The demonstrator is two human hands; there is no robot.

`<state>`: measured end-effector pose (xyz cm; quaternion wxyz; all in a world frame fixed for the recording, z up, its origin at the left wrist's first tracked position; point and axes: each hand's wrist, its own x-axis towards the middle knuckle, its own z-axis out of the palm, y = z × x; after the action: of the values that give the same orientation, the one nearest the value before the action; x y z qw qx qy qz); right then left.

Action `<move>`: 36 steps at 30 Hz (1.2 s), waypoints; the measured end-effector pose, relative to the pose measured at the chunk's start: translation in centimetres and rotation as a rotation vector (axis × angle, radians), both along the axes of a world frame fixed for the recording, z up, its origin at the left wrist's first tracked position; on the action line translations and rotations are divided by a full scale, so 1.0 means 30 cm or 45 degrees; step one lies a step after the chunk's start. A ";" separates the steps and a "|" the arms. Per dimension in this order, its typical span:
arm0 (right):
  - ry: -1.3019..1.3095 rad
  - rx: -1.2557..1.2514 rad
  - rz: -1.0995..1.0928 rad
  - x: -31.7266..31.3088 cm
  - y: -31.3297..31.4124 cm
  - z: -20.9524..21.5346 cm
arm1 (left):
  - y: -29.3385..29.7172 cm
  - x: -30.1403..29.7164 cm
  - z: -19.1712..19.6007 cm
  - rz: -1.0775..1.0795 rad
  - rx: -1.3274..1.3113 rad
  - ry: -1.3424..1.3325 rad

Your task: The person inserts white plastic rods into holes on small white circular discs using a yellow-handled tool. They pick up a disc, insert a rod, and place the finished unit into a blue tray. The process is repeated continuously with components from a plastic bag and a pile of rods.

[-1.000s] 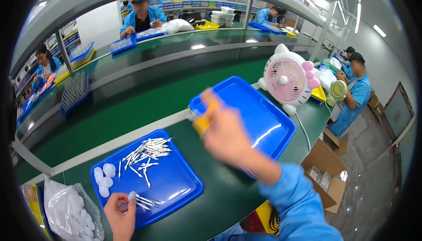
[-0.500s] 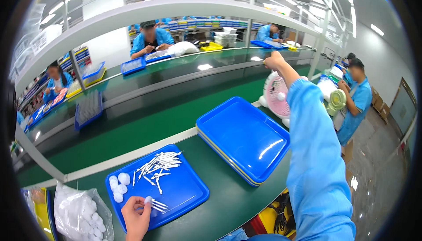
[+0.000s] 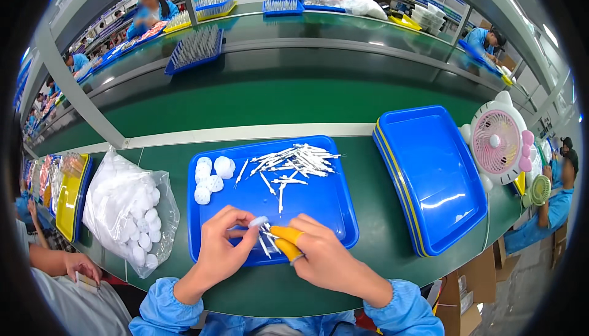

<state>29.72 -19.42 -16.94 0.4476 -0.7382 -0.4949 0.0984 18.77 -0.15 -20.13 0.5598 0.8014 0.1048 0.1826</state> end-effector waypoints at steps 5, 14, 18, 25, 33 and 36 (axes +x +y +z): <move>0.005 -0.117 0.067 0.012 0.011 -0.059 | -0.003 -0.002 0.008 0.004 0.094 0.008; -0.110 -0.126 -0.002 0.026 -0.007 -0.080 | -0.013 0.000 0.001 -0.002 0.215 0.052; -0.121 -0.092 0.043 0.016 -0.006 -0.077 | -0.013 -0.003 0.002 0.001 0.212 0.090; -0.129 -0.264 0.050 0.025 -0.005 -0.078 | -0.027 -0.004 0.014 0.062 0.118 0.094; -0.094 -0.164 0.003 -0.023 0.022 -0.083 | -0.037 -0.007 0.001 0.020 0.226 0.052; -0.025 -0.083 -0.045 -0.039 0.023 -0.086 | -0.040 -0.013 0.000 0.018 0.296 0.035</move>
<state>28.54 -18.73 -19.51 0.4201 -0.7621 -0.4826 0.0994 18.38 -1.36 -20.14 0.4605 0.8625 0.0963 0.1866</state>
